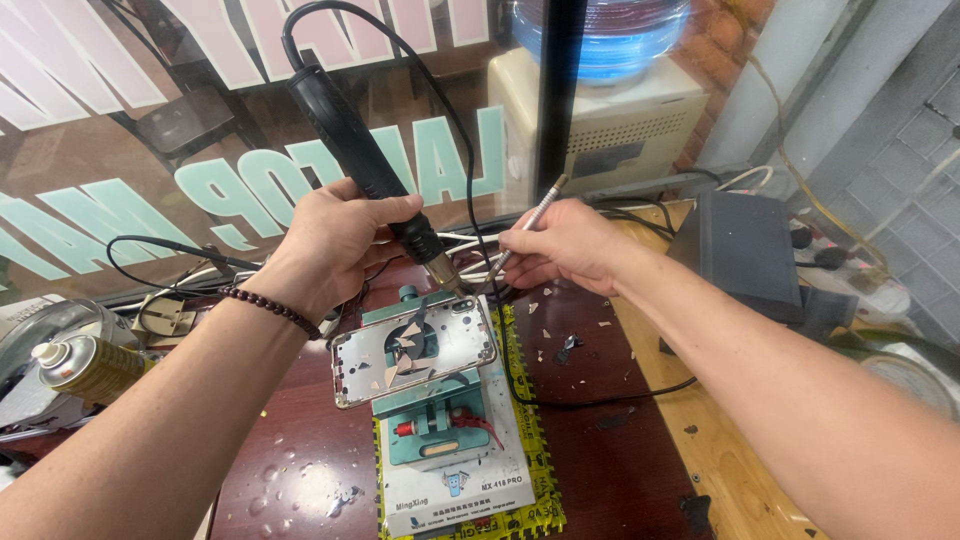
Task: The person holds a hot air gun over a phone clamped in a repair fixture while prying at the phone's back cover with a small metal tool, working around the edges. They then brush debris from the fixture with a brush and lift the phone out of the clamp.
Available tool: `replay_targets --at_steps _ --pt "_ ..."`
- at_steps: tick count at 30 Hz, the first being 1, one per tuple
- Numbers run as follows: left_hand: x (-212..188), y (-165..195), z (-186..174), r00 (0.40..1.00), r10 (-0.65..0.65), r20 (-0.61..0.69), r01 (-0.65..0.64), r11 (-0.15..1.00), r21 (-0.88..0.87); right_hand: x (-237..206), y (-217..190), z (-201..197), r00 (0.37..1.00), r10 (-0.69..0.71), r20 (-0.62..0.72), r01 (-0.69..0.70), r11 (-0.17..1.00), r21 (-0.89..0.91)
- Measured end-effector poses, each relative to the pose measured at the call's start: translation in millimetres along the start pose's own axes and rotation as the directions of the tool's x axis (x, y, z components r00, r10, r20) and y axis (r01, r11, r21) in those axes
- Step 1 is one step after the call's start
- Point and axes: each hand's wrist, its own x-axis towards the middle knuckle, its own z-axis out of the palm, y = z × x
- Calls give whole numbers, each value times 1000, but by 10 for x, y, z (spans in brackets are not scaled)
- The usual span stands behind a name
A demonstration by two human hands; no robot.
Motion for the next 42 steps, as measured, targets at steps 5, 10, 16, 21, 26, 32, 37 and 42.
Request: replay_targets --at_steps 5,10,16,21,26,32,37,42 --pt "6 -13 -13 1000 -7 -5 7 1000 9 -55 -160 135 998 -25 -54 16 985 -173" --pt "-5 -7 -35 999 49 -3 -49 999 6 -114 -201 167 998 -53 -28 47 982 -185" --pt "-41 25 -100 999 17 -41 -17 1000 -7 -150 -15 146 991 -102 -90 98 994 -44" --pt "-26 10 -121 999 21 -38 -21 1000 -13 -156 161 96 988 -61 -145 76 992 100" --pt "31 -25 -108 999 51 -3 -51 998 -36 -179 276 92 989 -54 -137 76 983 166" --pt "35 -20 -75 999 35 -9 -35 999 -1 -191 327 90 992 -42 -120 64 979 192" --pt "-8 -1 -61 1000 -3 4 3 1000 0 -171 396 75 994 -48 -98 69 974 216" --pt "-18 6 -31 1000 8 10 -8 1000 27 -191 539 86 997 33 -73 0 911 413"
